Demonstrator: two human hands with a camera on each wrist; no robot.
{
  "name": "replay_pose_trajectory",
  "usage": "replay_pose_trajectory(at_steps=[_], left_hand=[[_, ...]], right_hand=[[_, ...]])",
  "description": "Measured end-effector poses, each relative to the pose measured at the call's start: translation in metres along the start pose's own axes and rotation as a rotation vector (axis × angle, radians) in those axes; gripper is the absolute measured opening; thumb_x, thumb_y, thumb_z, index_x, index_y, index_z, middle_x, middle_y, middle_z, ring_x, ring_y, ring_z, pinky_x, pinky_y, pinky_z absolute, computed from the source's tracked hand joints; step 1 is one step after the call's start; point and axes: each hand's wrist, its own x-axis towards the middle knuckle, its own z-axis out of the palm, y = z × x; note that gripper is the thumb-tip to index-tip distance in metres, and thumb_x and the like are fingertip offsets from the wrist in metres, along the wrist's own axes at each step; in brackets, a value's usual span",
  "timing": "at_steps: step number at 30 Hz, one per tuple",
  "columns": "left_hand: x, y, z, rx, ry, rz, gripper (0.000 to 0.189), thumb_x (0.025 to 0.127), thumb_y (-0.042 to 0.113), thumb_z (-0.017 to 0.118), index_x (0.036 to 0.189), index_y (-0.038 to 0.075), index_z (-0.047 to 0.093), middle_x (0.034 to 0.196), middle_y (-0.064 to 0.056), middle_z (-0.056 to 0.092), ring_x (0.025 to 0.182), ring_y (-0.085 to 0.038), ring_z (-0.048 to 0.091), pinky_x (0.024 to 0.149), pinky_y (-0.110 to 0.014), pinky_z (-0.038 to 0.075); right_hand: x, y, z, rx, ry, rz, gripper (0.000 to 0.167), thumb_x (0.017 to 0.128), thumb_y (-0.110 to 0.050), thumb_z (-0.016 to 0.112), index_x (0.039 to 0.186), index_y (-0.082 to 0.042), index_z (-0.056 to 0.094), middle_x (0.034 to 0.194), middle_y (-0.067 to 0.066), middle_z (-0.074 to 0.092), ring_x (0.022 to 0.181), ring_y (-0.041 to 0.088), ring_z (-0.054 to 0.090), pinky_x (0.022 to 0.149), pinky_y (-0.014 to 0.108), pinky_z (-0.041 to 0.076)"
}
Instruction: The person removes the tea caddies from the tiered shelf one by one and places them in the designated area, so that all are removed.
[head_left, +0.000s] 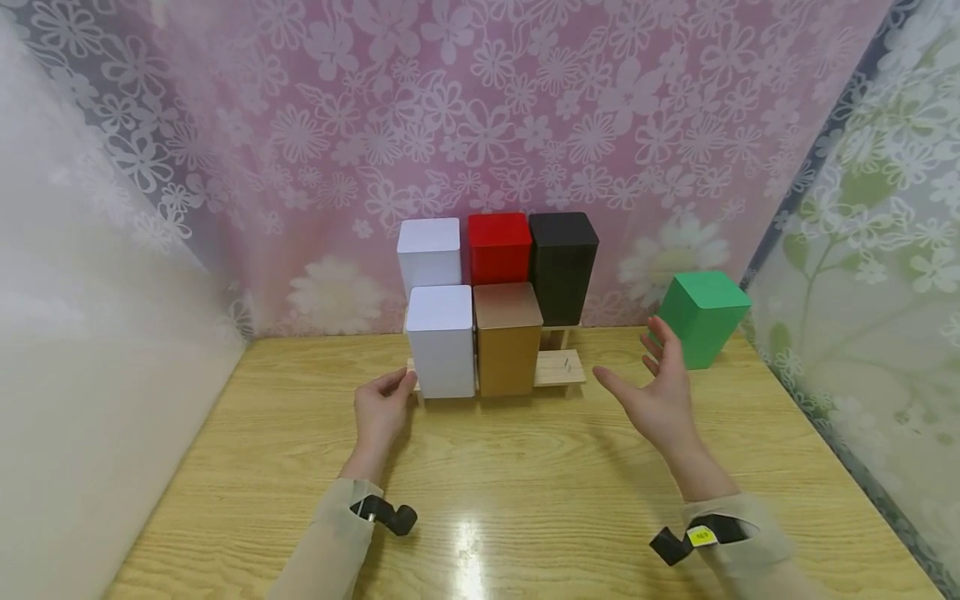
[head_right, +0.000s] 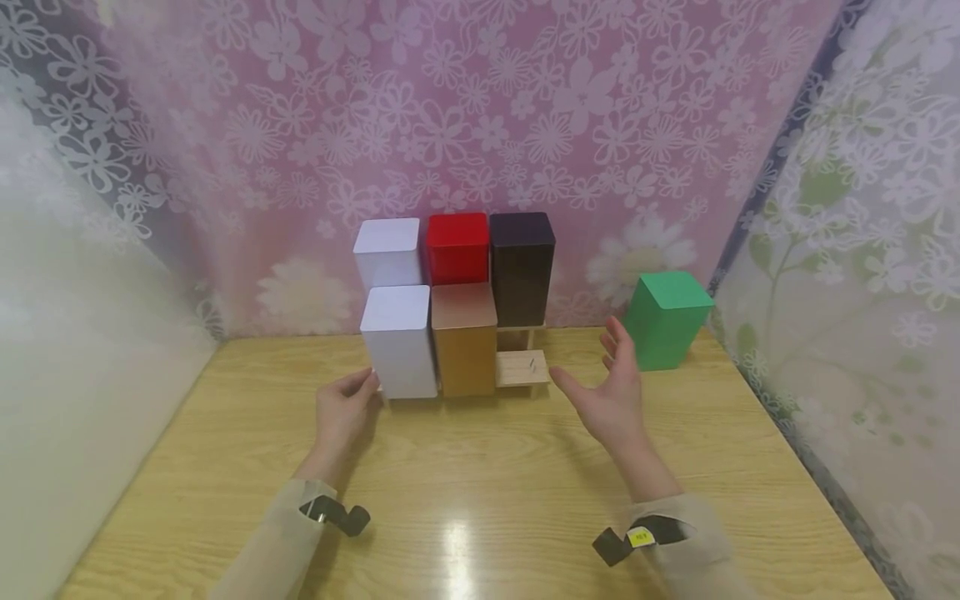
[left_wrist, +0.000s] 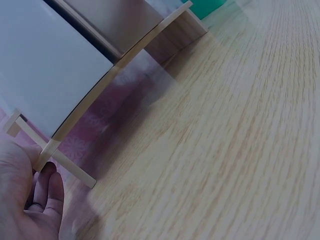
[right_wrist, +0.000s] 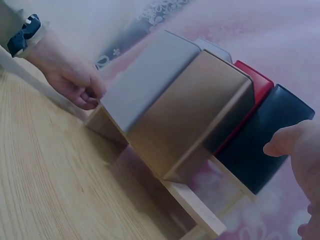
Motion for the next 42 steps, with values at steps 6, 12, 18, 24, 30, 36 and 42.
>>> replay_pose_trajectory(at_steps=[6,12,18,24,30,36,42], left_hand=[[0.0,0.001,-0.001,0.005,0.003,0.004,0.027,0.098,0.016,0.081,0.116,-0.003,0.079,0.112,-0.02,0.077,0.099,-0.026,0.072,0.072,-0.016,0.059],[0.0,0.001,-0.002,0.018,0.008,0.013,0.027,0.098,0.017,0.081,0.115,-0.003,0.079,0.11,-0.019,0.077,0.098,-0.025,0.072,0.072,-0.015,0.057],[0.001,0.0,-0.002,0.006,0.006,0.0,0.027,0.097,0.017,0.081,0.116,-0.003,0.079,0.111,-0.019,0.077,0.099,-0.024,0.072,0.074,-0.016,0.058],[0.001,0.0,-0.002,0.003,0.006,-0.013,0.027,0.097,0.018,0.081,0.117,-0.001,0.08,0.112,-0.017,0.077,0.101,-0.023,0.071,0.074,-0.015,0.057],[0.001,0.001,-0.002,0.005,0.007,-0.012,0.027,0.097,0.018,0.081,0.116,-0.001,0.08,0.111,-0.017,0.077,0.1,-0.023,0.071,0.075,-0.015,0.057],[0.001,0.0,-0.002,0.007,0.004,-0.017,0.027,0.098,0.018,0.081,0.117,-0.001,0.08,0.112,-0.016,0.077,0.1,-0.022,0.071,0.075,-0.015,0.057],[0.001,0.001,-0.002,0.003,-0.001,-0.018,0.028,0.098,0.018,0.081,0.117,-0.001,0.079,0.112,-0.017,0.077,0.098,-0.023,0.072,0.075,-0.017,0.058]], right_hand=[[-0.001,-0.009,0.023,0.036,-0.037,-0.007,0.103,0.088,-0.012,0.089,0.166,-0.008,0.023,0.168,0.008,0.03,0.151,0.035,0.035,0.122,0.058,0.033],[-0.003,-0.021,0.05,0.076,-0.067,0.0,0.103,0.087,-0.01,0.09,0.166,-0.008,0.024,0.167,0.011,0.032,0.151,0.036,0.034,0.123,0.059,0.032],[-0.005,-0.023,0.075,0.092,-0.091,-0.017,0.101,0.087,-0.014,0.091,0.163,-0.004,0.026,0.167,0.014,0.032,0.151,0.038,0.034,0.123,0.059,0.031],[-0.005,-0.03,0.097,0.095,-0.099,-0.004,0.102,0.087,-0.018,0.091,0.163,-0.002,0.024,0.166,0.016,0.034,0.15,0.036,0.035,0.122,0.059,0.033],[-0.007,-0.033,0.118,0.111,-0.062,0.015,0.107,0.084,-0.023,0.093,0.163,-0.004,0.024,0.164,0.012,0.036,0.148,0.033,0.037,0.121,0.06,0.034],[-0.009,-0.037,0.137,0.078,-0.018,0.029,0.11,0.082,-0.028,0.095,0.164,-0.009,0.024,0.16,0.008,0.04,0.145,0.028,0.038,0.122,0.057,0.035],[-0.011,-0.039,0.149,0.061,0.043,-0.011,0.105,0.081,-0.022,0.095,0.16,-0.01,0.028,0.153,0.009,0.044,0.137,0.027,0.042,0.119,0.05,0.04]])
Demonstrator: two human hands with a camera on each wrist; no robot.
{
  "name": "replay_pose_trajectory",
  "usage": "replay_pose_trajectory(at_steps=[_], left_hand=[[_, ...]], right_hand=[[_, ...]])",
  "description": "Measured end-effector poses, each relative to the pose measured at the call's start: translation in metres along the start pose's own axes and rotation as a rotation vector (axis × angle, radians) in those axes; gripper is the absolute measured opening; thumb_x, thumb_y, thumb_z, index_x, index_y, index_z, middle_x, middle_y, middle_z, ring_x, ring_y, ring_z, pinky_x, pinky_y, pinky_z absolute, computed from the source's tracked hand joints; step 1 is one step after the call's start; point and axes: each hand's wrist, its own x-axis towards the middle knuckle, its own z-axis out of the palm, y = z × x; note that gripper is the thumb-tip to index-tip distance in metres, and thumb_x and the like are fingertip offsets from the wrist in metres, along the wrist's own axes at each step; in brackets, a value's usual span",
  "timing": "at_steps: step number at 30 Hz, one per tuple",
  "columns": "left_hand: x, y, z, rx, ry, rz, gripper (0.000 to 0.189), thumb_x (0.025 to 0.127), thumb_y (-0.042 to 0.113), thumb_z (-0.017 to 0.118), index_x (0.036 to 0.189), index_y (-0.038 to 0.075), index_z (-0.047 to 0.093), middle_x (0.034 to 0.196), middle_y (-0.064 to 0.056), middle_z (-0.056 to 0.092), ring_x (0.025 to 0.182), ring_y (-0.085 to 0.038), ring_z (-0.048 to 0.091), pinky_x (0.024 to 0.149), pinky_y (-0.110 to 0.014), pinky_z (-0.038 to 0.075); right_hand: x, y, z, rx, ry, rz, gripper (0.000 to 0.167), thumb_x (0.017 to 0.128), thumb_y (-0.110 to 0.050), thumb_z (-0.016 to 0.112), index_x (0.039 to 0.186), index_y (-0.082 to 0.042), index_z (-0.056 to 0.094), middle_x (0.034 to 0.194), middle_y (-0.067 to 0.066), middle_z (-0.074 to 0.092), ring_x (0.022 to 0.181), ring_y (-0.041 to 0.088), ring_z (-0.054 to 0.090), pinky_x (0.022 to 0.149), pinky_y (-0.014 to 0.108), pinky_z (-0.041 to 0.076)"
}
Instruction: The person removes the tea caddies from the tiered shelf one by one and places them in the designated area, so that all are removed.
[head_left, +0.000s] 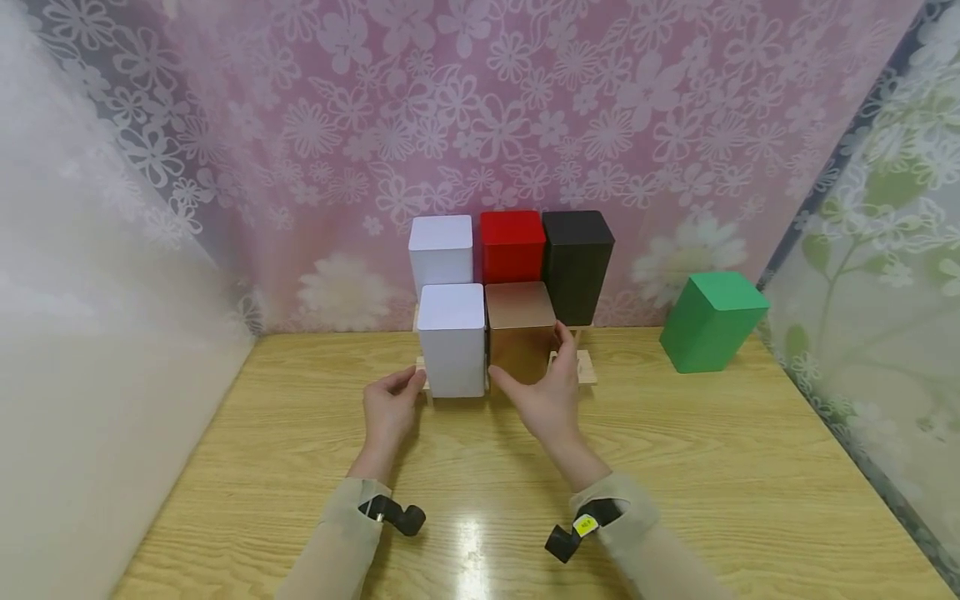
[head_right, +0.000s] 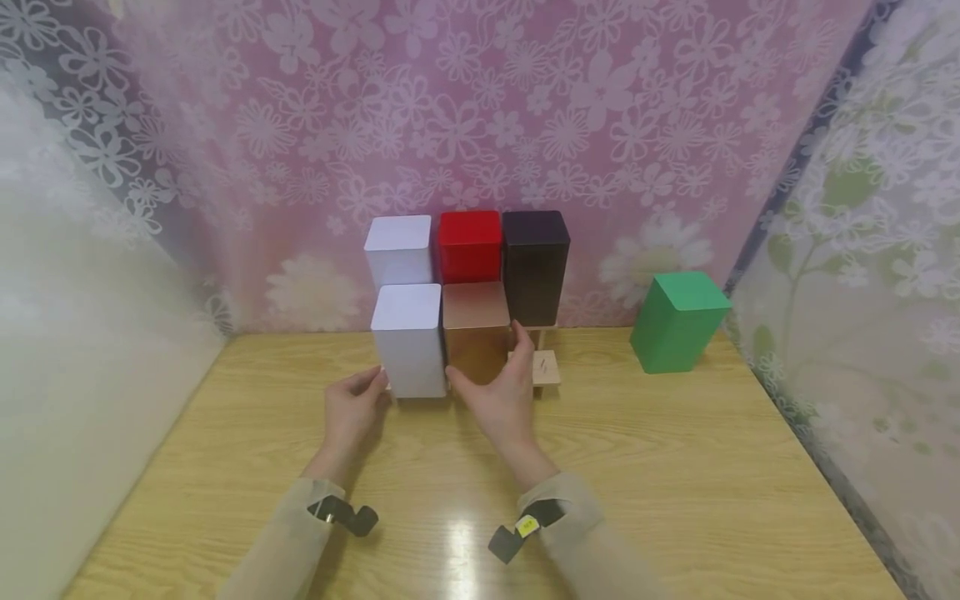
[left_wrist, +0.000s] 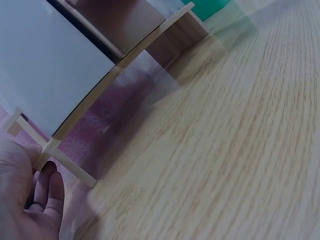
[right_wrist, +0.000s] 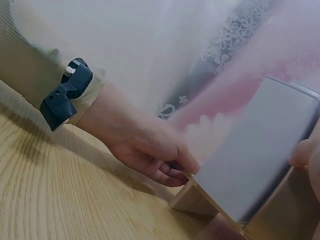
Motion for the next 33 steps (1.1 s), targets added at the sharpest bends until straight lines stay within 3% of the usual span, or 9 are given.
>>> replay_pose_trajectory(at_steps=[16,28,33], left_hand=[[0.001,0.0,0.001,0.01,0.008,-0.003,0.028,0.097,0.018,0.081,0.117,-0.002,0.079,0.111,-0.017,0.077,0.099,-0.022,0.071,0.074,-0.016,0.057],[0.002,-0.004,0.003,-0.007,0.0,0.002,0.028,0.098,0.018,0.081,0.117,-0.002,0.079,0.111,-0.018,0.077,0.098,-0.023,0.072,0.075,-0.018,0.06],[0.001,-0.002,0.002,-0.017,-0.002,-0.009,0.03,0.098,0.019,0.081,0.118,-0.003,0.078,0.112,-0.019,0.076,0.098,-0.023,0.072,0.075,-0.018,0.06]], right_hand=[[-0.004,0.008,0.017,-0.071,0.076,0.063,0.11,0.078,-0.022,0.097,0.159,-0.01,0.025,0.157,0.011,0.038,0.144,0.027,0.04,0.122,0.048,0.037],[-0.004,0.01,0.011,-0.064,0.133,0.038,0.107,0.077,-0.017,0.095,0.159,-0.009,0.027,0.151,0.011,0.044,0.136,0.028,0.046,0.116,0.05,0.042],[-0.003,0.011,0.01,-0.058,0.144,0.02,0.108,0.077,-0.022,0.096,0.159,-0.01,0.027,0.153,0.009,0.043,0.138,0.026,0.045,0.117,0.048,0.042]])
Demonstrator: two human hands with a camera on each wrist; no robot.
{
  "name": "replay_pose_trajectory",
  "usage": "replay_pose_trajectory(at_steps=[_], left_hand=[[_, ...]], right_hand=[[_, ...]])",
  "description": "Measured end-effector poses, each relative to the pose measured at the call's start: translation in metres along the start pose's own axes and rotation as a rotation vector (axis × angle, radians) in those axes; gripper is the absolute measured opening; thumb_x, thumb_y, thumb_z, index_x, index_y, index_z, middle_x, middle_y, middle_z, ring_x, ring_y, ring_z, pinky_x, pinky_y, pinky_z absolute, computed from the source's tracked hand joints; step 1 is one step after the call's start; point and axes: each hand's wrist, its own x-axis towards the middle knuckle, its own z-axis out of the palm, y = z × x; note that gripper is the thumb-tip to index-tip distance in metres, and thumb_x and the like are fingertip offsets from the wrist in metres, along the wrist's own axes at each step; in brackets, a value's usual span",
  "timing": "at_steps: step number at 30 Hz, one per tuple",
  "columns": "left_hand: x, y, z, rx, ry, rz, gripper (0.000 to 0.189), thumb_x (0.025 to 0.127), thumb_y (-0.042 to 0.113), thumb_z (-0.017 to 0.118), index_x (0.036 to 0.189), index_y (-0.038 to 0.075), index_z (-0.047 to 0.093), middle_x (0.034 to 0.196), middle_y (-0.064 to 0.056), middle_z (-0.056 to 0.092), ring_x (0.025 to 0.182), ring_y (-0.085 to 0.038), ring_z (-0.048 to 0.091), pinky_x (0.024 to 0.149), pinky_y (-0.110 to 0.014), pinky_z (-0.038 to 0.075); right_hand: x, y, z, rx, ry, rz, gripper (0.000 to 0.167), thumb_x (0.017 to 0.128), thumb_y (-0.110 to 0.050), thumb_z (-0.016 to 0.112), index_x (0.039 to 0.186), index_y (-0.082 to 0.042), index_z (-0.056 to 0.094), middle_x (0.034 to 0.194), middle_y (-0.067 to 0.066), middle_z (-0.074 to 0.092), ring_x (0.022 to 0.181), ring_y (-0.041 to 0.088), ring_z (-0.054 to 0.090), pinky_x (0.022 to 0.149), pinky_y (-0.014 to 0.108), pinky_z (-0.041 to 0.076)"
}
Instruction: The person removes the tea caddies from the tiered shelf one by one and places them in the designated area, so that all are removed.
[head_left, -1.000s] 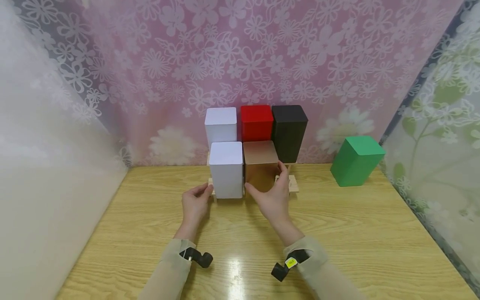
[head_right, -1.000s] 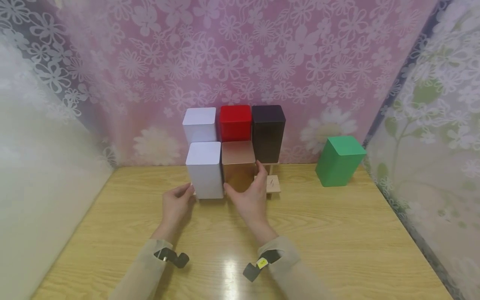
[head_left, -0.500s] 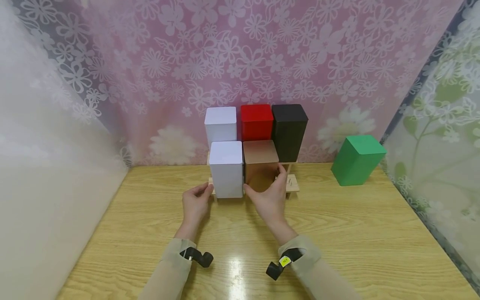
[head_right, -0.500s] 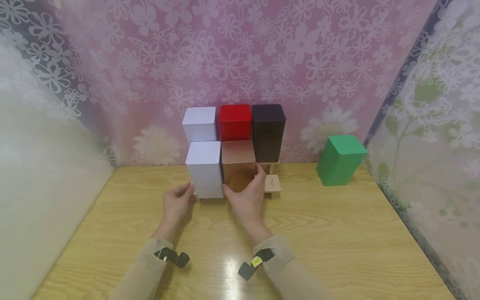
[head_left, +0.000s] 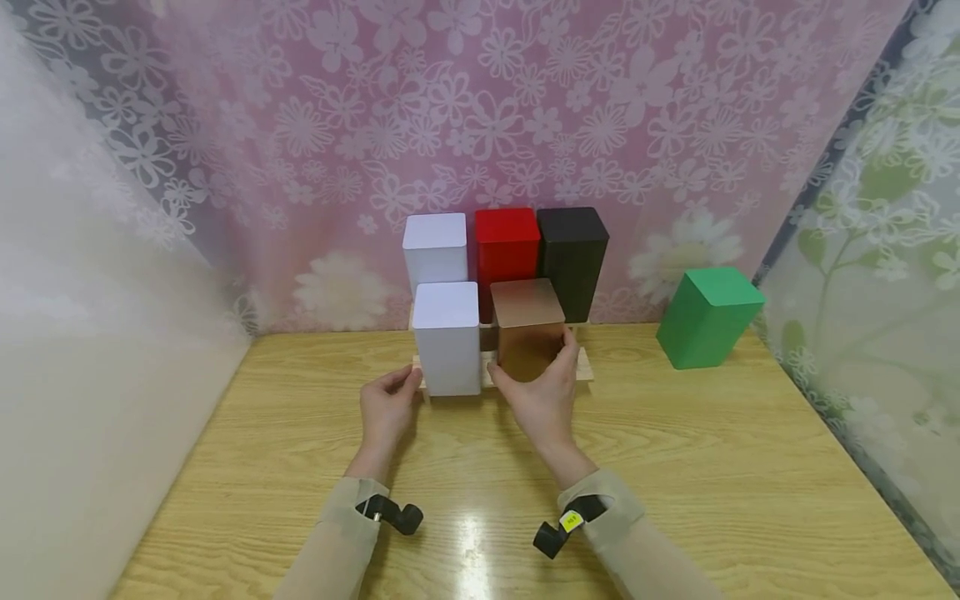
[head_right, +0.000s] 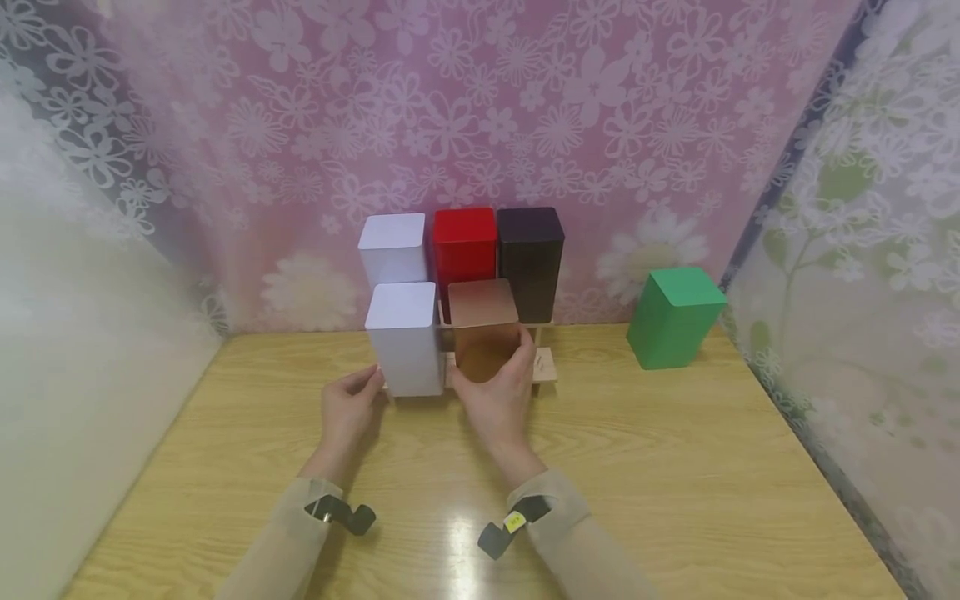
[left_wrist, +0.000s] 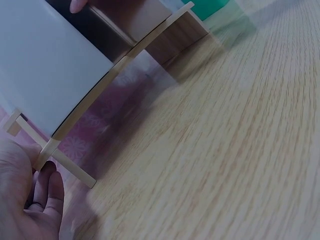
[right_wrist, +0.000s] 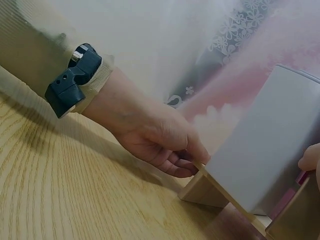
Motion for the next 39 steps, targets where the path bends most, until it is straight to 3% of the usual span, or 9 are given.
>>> replay_pose_trajectory(at_steps=[16,23,39], left_hand=[[-0.001,0.0,0.002,0.032,0.012,0.021,0.028,0.098,0.018,0.081,0.117,-0.003,0.079,0.111,-0.019,0.077,0.098,-0.024,0.072,0.074,-0.016,0.059],[0.001,-0.005,0.001,0.033,0.013,0.034,0.03,0.098,0.02,0.081,0.117,-0.002,0.079,0.111,-0.018,0.077,0.098,-0.023,0.072,0.074,-0.016,0.058],[0.0,-0.004,0.001,0.014,0.013,0.03,0.028,0.098,0.018,0.081,0.117,-0.003,0.079,0.111,-0.019,0.077,0.096,-0.023,0.072,0.073,-0.017,0.059]], right_hand=[[0.0,-0.003,-0.006,0.082,0.071,-0.032,0.103,0.076,-0.018,0.098,0.158,-0.007,0.036,0.146,0.005,0.053,0.131,0.022,0.051,0.113,0.045,0.046],[0.004,-0.008,-0.019,0.081,0.097,-0.104,0.098,0.074,-0.014,0.099,0.153,-0.006,0.041,0.142,0.006,0.057,0.128,0.023,0.054,0.108,0.046,0.051],[0.015,0.002,-0.058,0.072,0.17,-0.169,0.096,0.068,-0.01,0.102,0.146,0.001,0.049,0.132,0.011,0.062,0.118,0.026,0.058,0.097,0.046,0.052]])
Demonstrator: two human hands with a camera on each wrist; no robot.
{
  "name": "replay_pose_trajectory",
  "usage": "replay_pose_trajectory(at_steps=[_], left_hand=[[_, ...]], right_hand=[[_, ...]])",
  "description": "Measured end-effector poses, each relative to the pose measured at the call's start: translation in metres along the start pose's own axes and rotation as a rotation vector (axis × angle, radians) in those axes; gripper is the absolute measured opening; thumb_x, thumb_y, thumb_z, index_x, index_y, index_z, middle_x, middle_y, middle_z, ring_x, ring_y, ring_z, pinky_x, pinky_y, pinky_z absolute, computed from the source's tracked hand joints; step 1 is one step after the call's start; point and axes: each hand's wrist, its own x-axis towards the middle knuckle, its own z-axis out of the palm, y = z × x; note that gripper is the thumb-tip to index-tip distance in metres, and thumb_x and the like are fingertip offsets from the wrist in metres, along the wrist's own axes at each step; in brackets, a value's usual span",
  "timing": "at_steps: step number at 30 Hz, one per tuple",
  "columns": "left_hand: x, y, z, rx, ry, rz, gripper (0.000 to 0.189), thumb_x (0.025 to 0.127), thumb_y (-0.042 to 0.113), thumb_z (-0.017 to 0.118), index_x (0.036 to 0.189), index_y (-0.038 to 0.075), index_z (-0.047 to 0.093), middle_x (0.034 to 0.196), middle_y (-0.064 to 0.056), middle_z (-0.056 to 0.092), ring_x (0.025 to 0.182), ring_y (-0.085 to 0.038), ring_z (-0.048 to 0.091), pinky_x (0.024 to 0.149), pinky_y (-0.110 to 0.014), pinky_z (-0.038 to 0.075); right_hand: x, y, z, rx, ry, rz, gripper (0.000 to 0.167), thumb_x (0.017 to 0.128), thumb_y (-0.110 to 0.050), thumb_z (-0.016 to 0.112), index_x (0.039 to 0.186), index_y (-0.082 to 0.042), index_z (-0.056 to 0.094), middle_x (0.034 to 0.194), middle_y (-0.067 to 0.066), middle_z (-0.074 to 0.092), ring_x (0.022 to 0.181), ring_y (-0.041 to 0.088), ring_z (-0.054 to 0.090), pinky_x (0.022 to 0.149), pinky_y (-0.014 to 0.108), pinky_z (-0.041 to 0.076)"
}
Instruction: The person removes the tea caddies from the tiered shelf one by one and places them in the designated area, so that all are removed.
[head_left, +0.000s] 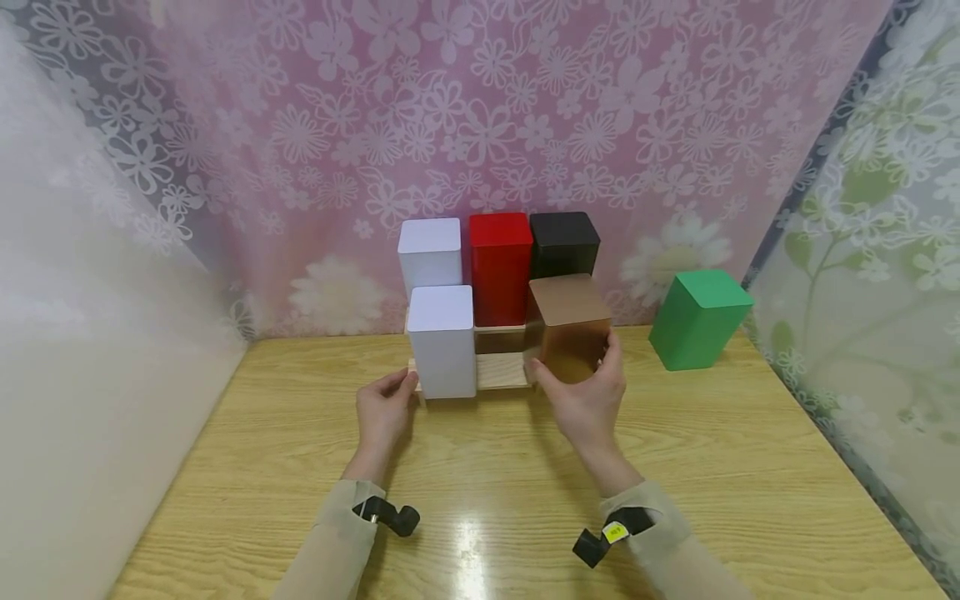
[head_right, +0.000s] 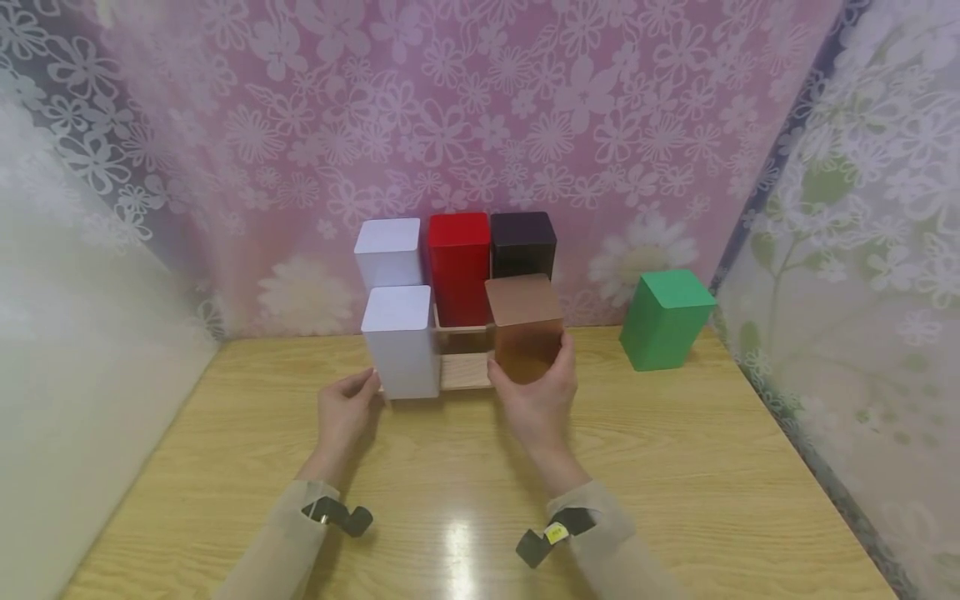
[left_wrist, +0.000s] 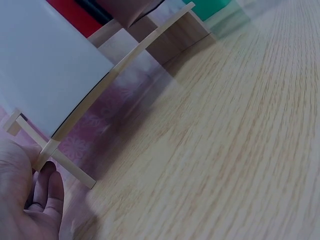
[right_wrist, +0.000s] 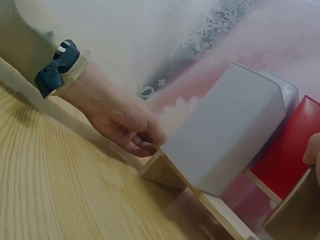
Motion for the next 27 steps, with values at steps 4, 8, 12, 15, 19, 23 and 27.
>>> replay_pose_trajectory(at_steps=[4,8,12,15,19,23,27], left_hand=[[0.0,0.0,0.0,0.0,-0.004,-0.006,0.028,0.098,0.018,0.08,0.117,-0.003,0.079,0.111,-0.019,0.077,0.095,-0.022,0.072,0.072,-0.018,0.059],[-0.001,0.001,0.0,-0.004,-0.007,-0.012,0.027,0.099,0.017,0.08,0.118,-0.003,0.078,0.111,-0.019,0.077,0.095,-0.022,0.072,0.073,-0.018,0.06],[-0.001,0.001,-0.001,-0.009,-0.006,-0.018,0.027,0.099,0.017,0.08,0.118,-0.003,0.078,0.111,-0.019,0.077,0.093,-0.02,0.072,0.072,-0.018,0.06],[-0.001,0.002,-0.001,-0.008,-0.005,-0.02,0.027,0.099,0.017,0.08,0.117,-0.003,0.079,0.11,-0.019,0.076,0.092,-0.02,0.072,0.072,-0.018,0.06],[-0.002,0.003,-0.001,0.0,-0.004,-0.02,0.027,0.099,0.017,0.08,0.117,-0.003,0.079,0.11,-0.019,0.076,0.094,-0.021,0.071,0.072,-0.017,0.059],[-0.003,0.003,-0.002,0.011,-0.003,-0.019,0.028,0.099,0.018,0.08,0.118,-0.002,0.079,0.111,-0.019,0.077,0.097,-0.023,0.071,0.073,-0.016,0.058],[-0.002,0.003,-0.001,0.004,-0.005,-0.012,0.029,0.098,0.019,0.081,0.118,-0.002,0.079,0.111,-0.018,0.077,0.098,-0.023,0.071,0.074,-0.016,0.058]], right_hand=[[0.004,0.004,-0.01,-0.024,0.012,0.016,0.098,0.068,-0.014,0.102,0.148,0.001,0.047,0.132,0.011,0.061,0.117,0.025,0.058,0.097,0.046,0.051],[0.007,0.008,-0.019,-0.035,0.022,0.018,0.097,0.069,-0.014,0.102,0.147,0.002,0.047,0.132,0.011,0.062,0.116,0.025,0.058,0.096,0.045,0.051],[0.011,0.012,-0.027,-0.041,0.039,0.01,0.095,0.069,-0.013,0.102,0.146,0.003,0.048,0.132,0.011,0.06,0.115,0.024,0.057,0.094,0.043,0.05],[0.014,0.014,-0.033,-0.056,0.056,0.012,0.096,0.07,-0.014,0.102,0.147,0.002,0.047,0.133,0.011,0.059,0.115,0.023,0.056,0.093,0.039,0.05],[0.017,0.016,-0.041,-0.071,0.077,0.023,0.097,0.07,-0.015,0.101,0.149,0.002,0.047,0.134,0.011,0.059,0.113,0.022,0.056,0.09,0.034,0.049],[0.022,0.018,-0.049,-0.095,0.097,0.039,0.1,0.069,-0.013,0.101,0.15,0.002,0.046,0.136,0.012,0.058,0.114,0.023,0.056,0.09,0.032,0.048],[0.029,0.026,-0.058,-0.125,0.119,0.039,0.102,0.068,-0.013,0.102,0.151,0.003,0.045,0.137,0.014,0.058,0.116,0.023,0.055,0.09,0.031,0.047]])
